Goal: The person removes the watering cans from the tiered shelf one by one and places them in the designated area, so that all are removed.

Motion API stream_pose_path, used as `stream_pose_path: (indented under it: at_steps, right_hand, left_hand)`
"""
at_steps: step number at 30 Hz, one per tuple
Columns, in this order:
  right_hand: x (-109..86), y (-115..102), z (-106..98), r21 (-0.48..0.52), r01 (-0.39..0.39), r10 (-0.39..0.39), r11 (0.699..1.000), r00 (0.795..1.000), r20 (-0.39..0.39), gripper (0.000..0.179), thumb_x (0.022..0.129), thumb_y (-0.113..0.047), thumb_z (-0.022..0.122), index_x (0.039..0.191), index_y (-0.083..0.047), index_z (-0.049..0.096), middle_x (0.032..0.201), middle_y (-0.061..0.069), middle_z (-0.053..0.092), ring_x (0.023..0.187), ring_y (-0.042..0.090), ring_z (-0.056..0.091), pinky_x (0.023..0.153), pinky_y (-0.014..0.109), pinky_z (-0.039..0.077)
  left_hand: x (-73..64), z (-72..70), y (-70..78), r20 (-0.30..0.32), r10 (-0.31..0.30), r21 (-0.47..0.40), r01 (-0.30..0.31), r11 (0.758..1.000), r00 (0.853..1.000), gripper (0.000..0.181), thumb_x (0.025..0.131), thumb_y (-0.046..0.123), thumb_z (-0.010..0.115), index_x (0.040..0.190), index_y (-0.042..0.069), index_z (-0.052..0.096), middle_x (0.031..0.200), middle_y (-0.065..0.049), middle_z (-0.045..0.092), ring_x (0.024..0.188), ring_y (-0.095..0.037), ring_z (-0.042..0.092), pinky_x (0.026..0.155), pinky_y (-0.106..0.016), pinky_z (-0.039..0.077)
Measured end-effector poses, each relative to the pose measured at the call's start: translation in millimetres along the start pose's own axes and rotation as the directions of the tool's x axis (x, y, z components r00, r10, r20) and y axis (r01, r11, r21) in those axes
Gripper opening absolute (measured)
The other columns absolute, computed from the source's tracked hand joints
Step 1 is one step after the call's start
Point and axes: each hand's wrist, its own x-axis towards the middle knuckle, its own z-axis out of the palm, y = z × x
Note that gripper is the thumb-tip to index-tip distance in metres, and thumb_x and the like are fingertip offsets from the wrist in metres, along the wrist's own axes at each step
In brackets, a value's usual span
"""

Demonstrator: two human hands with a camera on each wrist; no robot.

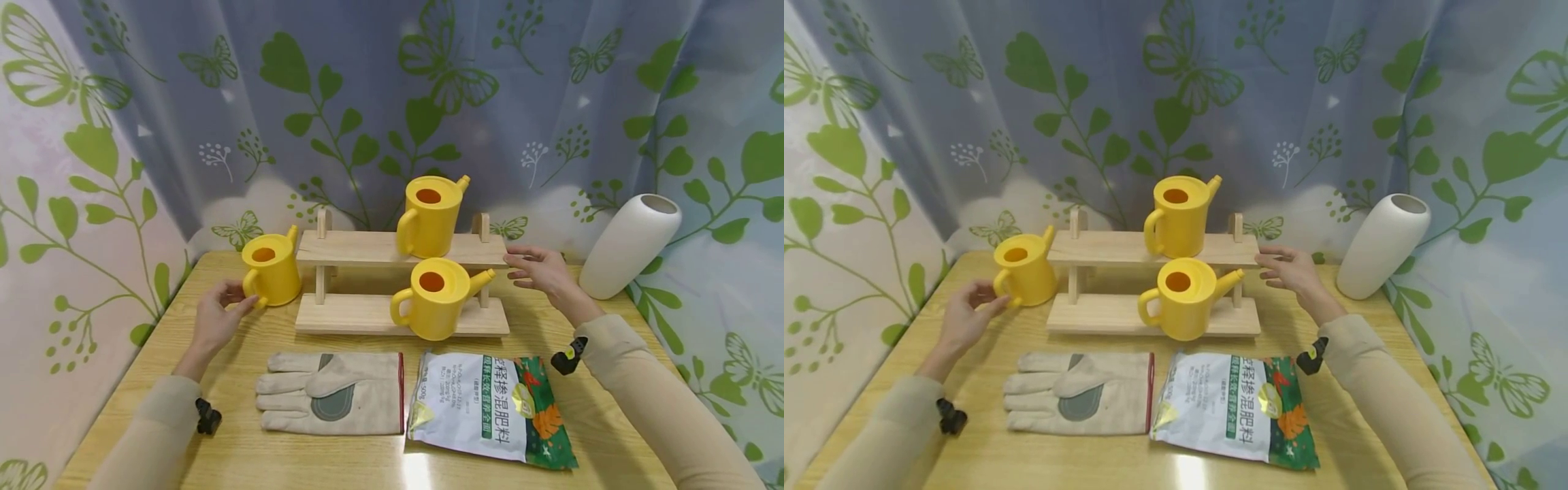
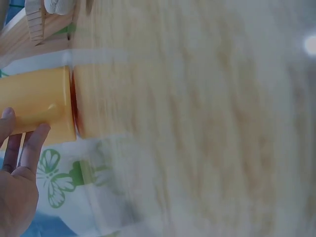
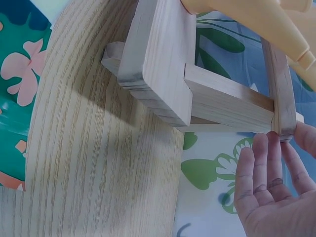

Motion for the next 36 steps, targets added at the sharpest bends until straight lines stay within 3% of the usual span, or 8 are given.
stream_pose_path:
  at_steps: [6,11,15,18,22,26,30,36]
  right_hand:
    - [-0.8,-1,0,0.000,-0.004,0.004,1.000,1.000,-0.003,0.065,0.106,-0.042,0.064,0.157,-0.006,0.048,0.159,0.021,0.049,0.088,-0.002,0.069,0.085,0.019,0.064]
    - [-1.0,0,0,0.000,-0.008,0.008,1.000,1.000,-0.003,0.064,0.106,-0.041,0.064,0.157,-0.006,0.048,0.159,0.021,0.049,0.088,-0.002,0.069,0.084,0.019,0.064]
    - [-0.4,0,0,-0.005,-0.006,0.006,1.000,1.000,0.000,0.066,0.106,-0.043,0.064,0.157,-0.006,0.048,0.159,0.022,0.049,0.090,-0.001,0.069,0.085,0.019,0.064]
    - [-0.2,1,0,-0.008,-0.004,0.004,1.000,1.000,0.003,0.066,0.105,-0.044,0.064,0.158,-0.006,0.048,0.158,0.022,0.050,0.091,0.000,0.070,0.085,0.019,0.064]
    - [-0.1,1,-1,-0.007,-0.006,0.006,1.000,1.000,0.002,0.067,0.105,-0.045,0.065,0.158,-0.007,0.048,0.158,0.021,0.050,0.091,0.000,0.069,0.085,0.019,0.064]
    - [0.4,1,-1,-0.007,-0.008,0.008,1.000,1.000,0.004,0.067,0.105,-0.045,0.065,0.158,-0.008,0.048,0.158,0.021,0.050,0.095,0.003,0.071,0.085,0.019,0.064]
    - [0.9,1,0,-0.010,-0.005,0.005,1.000,1.000,0.007,0.067,0.105,-0.045,0.065,0.158,-0.008,0.047,0.159,0.021,0.050,0.095,0.003,0.071,0.086,0.019,0.064]
    - [0.6,0,-1,-0.008,-0.009,0.009,1.000,1.000,0.005,0.066,0.105,-0.044,0.065,0.158,-0.008,0.048,0.158,0.021,0.050,0.091,0.000,0.069,0.088,0.022,0.065]
  left_hand:
    - [0.1,-1.6,-3.8,0.036,0.010,-0.014,-0.009,1.000,0.999,0.030,0.098,0.008,0.075,0.122,-0.008,0.065,0.117,-0.029,0.068,0.089,0.018,0.056,0.077,-0.002,0.054]
    - [0.6,-7.7,0.2,0.060,-0.035,0.018,0.034,0.999,0.998,0.043,0.100,0.024,0.076,0.132,-0.003,0.064,0.124,-0.023,0.068,0.092,0.017,0.055,0.077,-0.003,0.053]
    - [3.6,-14.0,19.5,-0.026,-0.044,-0.031,0.043,0.999,0.999,0.049,0.099,0.029,0.076,0.137,0.000,0.062,0.117,-0.007,0.067,0.095,0.012,0.056,0.077,-0.001,0.052]
    - [7.3,-18.1,40.8,-0.098,-0.004,-0.108,-0.006,0.994,0.995,0.043,0.099,0.023,0.076,0.133,-0.001,0.064,0.106,0.008,0.064,0.094,0.006,0.059,0.077,-0.001,0.053]
    - [11.7,-14.8,71.5,-0.102,0.074,-0.155,-0.090,0.984,0.992,0.038,0.098,0.016,0.077,0.129,-0.003,0.066,0.099,0.019,0.062,0.092,0.004,0.061,0.075,-0.004,0.055]
    - [11.0,1.3,98.6,-0.034,0.147,-0.131,-0.150,0.980,0.989,0.033,0.098,0.015,0.076,0.125,-0.002,0.069,0.098,0.016,0.066,0.090,0.006,0.062,0.074,-0.006,0.056]
    - [6.0,25.1,119.2,0.073,0.207,-0.118,-0.198,0.973,0.976,0.028,0.099,0.015,0.076,0.122,0.001,0.071,0.100,-0.003,0.072,0.089,0.006,0.063,0.076,-0.010,0.057]
    - [-4.5,64.3,144.1,0.253,0.263,-0.180,-0.222,0.958,0.931,0.027,0.098,0.015,0.076,0.122,0.003,0.071,0.107,-0.013,0.076,0.093,-0.006,0.069,0.081,-0.020,0.061]
